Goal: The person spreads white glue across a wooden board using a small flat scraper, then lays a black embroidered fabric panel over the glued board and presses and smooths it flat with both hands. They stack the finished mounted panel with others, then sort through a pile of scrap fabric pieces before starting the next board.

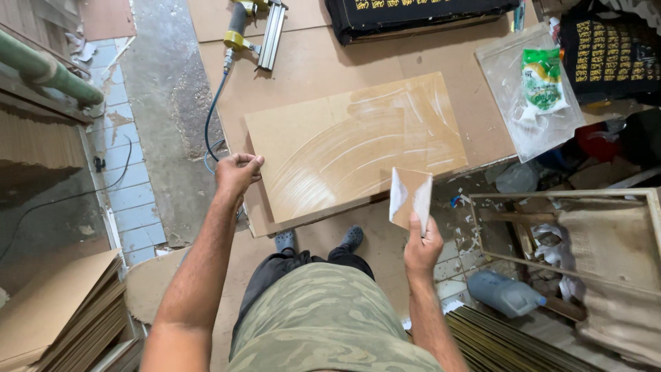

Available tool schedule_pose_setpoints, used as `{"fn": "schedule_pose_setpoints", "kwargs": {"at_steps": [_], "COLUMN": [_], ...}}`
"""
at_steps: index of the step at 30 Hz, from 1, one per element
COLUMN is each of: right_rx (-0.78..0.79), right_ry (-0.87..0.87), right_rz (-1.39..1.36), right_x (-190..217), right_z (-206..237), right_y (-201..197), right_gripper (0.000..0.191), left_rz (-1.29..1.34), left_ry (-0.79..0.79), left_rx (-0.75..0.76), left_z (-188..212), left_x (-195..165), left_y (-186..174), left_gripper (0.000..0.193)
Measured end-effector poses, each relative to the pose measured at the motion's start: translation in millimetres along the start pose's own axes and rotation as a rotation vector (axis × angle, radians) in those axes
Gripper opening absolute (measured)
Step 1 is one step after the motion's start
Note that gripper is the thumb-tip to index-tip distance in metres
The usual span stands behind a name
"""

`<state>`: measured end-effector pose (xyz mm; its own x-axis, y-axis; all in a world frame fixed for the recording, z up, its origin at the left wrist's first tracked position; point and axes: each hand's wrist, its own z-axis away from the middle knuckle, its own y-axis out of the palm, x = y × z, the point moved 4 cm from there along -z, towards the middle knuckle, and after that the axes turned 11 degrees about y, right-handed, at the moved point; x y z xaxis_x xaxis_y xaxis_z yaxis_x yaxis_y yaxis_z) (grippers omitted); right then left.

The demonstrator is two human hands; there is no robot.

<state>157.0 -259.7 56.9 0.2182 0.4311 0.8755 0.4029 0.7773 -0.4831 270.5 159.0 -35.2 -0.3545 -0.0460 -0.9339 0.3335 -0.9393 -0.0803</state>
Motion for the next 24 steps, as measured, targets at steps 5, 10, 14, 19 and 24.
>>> {"fn": "schedule_pose_setpoints", "kwargs": {"at_steps": [5,10,14,19,24], "right_rx": [-0.074,-0.165,-0.166,-0.165,-0.107], "right_ry": [0.028,0.059,0.065,-0.019,-0.055], "right_rz": [-0.16,-0.244,-0.372,-0.441,-0.44], "right_x": [-27.3,-57.3,-78.9,-97.9,-105.6], "right_z": [-26.7,-76.2,-129.6,-194.6,-233.0], "right_y": [-53.1,-122.3,-177.7,-227.4,-252.3], "right_gripper": [0.025,0.024,0.021,0.019,0.019], "left_rz": [-0.035,0.208,0.403,0.429,0.616], "left_ry": [0.067,0.131,0.354,0.672,0.31], "left_rx": [-0.095,-0.202,-0.131,-0.256,-0.352], "left_z": [12.7,51.2,99.6,145.9,152.6], "left_x": [-8.1,-47.2,-102.9,-125.5,-39.9], "left_y": [22.8,59.9,113.7,165.4,251.7], "left_gripper": [0.019,0.023,0.035,0.035,0.037]}}
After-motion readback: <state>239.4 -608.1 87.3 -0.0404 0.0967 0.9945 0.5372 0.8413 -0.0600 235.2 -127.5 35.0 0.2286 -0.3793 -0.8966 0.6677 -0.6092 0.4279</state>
